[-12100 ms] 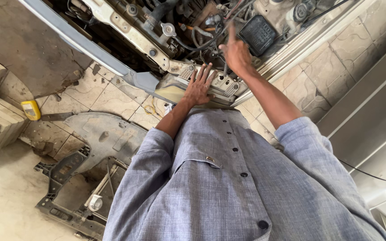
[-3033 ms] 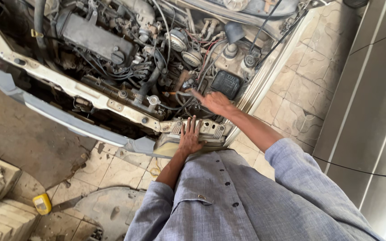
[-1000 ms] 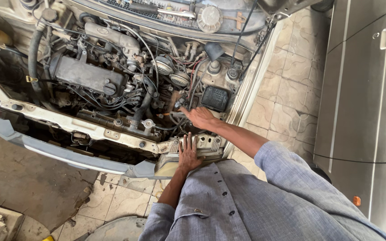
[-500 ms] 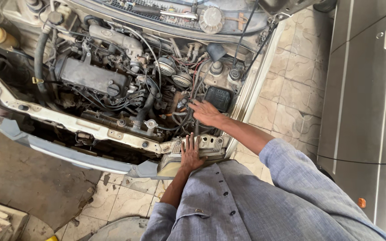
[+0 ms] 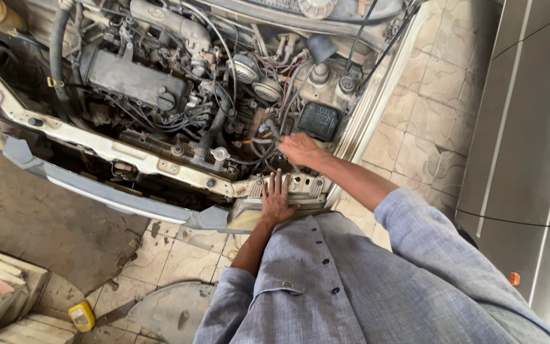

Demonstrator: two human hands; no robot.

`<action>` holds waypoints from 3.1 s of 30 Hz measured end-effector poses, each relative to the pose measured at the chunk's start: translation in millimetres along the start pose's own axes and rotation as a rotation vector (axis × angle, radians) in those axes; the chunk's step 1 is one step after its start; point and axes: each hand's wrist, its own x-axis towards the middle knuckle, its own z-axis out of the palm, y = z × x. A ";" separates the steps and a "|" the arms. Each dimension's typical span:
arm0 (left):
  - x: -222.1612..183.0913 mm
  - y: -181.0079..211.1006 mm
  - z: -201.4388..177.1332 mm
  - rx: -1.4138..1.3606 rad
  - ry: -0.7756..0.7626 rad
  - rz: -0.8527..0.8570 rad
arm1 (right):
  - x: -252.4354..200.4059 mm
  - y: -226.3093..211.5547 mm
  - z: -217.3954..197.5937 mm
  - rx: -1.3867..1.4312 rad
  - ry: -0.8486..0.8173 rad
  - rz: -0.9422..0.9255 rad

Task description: The person manipulates internal components of a car engine bay, using a metal tool to unscrew and reattach various parts while checking the fluid reservoir.

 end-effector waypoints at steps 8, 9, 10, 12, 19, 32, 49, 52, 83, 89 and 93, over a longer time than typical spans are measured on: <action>-0.1 -1.0 2.2 0.019 0.003 0.001 | -7.3 -0.8 -13.5 0.543 -0.005 0.350; 2.3 -2.5 2.1 0.025 0.009 0.003 | -7.6 1.2 -16.4 0.549 -0.033 0.376; 1.8 -3.3 4.4 0.028 0.009 0.005 | -8.3 1.0 -12.5 0.557 -0.067 0.403; 0.9 -5.0 8.3 0.029 0.015 0.010 | -3.4 8.4 3.8 0.622 0.154 0.384; 5.1 -9.2 17.7 0.022 0.050 0.031 | 3.8 18.6 47.1 0.547 0.528 0.230; 2.2 -5.0 3.6 0.003 -0.027 0.021 | -147.6 40.3 -60.3 0.928 0.690 0.242; -11.5 -15.4 27.7 -0.768 0.263 0.056 | -283.1 -38.8 -35.6 1.925 0.970 0.449; -22.4 -16.0 31.6 -1.044 0.297 -0.030 | -287.0 -38.0 -17.6 1.962 0.911 0.391; 268.2 196.4 -57.1 -0.399 0.089 0.187 | -420.8 44.3 138.4 1.828 1.079 1.235; 428.9 256.3 -31.8 -0.110 0.425 0.339 | -476.9 49.4 211.4 1.739 0.979 1.498; 513.4 245.4 11.8 0.326 0.636 0.405 | -507.8 50.4 257.4 1.595 1.003 1.611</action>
